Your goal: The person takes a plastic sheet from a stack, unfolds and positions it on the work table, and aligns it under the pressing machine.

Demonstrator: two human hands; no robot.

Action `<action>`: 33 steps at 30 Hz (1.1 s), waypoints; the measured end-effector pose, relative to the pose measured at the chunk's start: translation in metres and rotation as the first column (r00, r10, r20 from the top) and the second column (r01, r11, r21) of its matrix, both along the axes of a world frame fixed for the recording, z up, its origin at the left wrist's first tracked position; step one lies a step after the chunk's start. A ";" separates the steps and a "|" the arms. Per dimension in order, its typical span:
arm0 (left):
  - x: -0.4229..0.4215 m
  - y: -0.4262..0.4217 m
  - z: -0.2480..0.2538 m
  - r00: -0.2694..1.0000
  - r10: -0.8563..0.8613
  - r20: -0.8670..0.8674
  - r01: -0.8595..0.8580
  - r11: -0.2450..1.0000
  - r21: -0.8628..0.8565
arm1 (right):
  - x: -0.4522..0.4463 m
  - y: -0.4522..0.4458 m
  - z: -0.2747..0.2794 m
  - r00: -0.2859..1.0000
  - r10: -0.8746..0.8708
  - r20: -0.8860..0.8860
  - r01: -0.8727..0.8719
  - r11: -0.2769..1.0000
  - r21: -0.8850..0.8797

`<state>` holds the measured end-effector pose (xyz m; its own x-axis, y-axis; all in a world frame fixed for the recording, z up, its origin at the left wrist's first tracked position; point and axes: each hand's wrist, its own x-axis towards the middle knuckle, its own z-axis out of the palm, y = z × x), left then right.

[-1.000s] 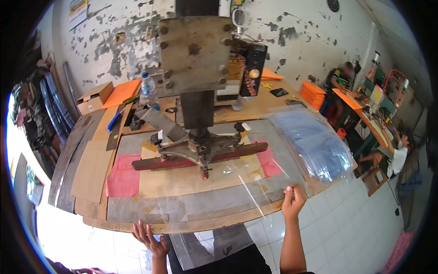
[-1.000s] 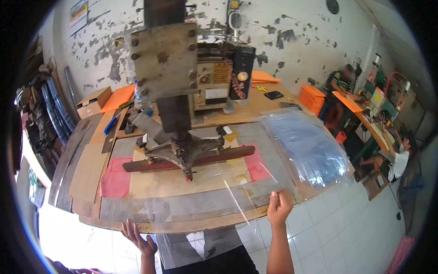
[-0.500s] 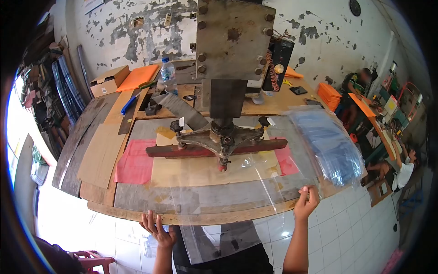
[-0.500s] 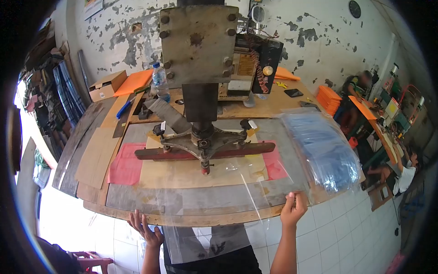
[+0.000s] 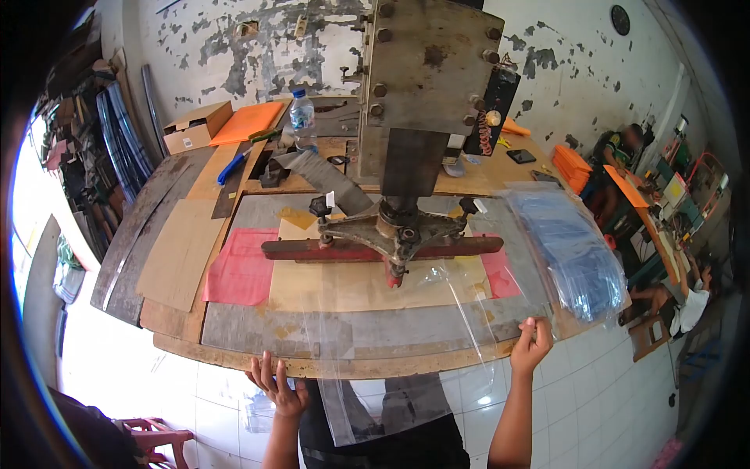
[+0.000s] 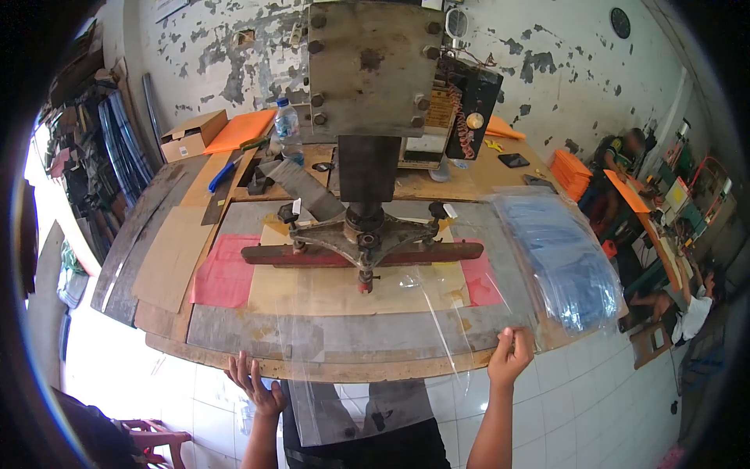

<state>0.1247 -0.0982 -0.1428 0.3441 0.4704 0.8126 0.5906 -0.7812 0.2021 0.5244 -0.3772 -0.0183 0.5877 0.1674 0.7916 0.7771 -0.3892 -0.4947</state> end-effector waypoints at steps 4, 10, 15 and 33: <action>-0.003 0.000 -0.002 1.000 -0.007 -0.009 0.007 1.000 -0.030 | 0.000 0.000 -0.002 1.000 -0.014 -0.018 0.014 1.000 0.006; -0.001 -0.001 0.004 1.000 -0.020 0.005 0.020 0.999 -0.029 | 0.000 0.000 -0.004 0.998 -0.022 -0.055 0.024 0.999 0.028; 0.001 0.001 0.001 0.998 -0.041 0.041 0.041 0.999 -0.016 | 0.003 0.000 -0.004 0.999 -0.028 0.029 0.028 0.999 -0.020; -0.008 -0.008 0.018 0.990 -0.124 0.065 0.131 0.983 -0.130 | 0.003 0.001 0.002 0.998 -0.050 0.040 0.051 0.999 -0.011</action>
<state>0.1165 -0.1059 -0.1243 0.3640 0.5314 0.7649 0.4725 -0.8131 0.3400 0.5279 -0.3760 -0.0166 0.5640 0.1480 0.8124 0.7751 -0.4342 -0.4590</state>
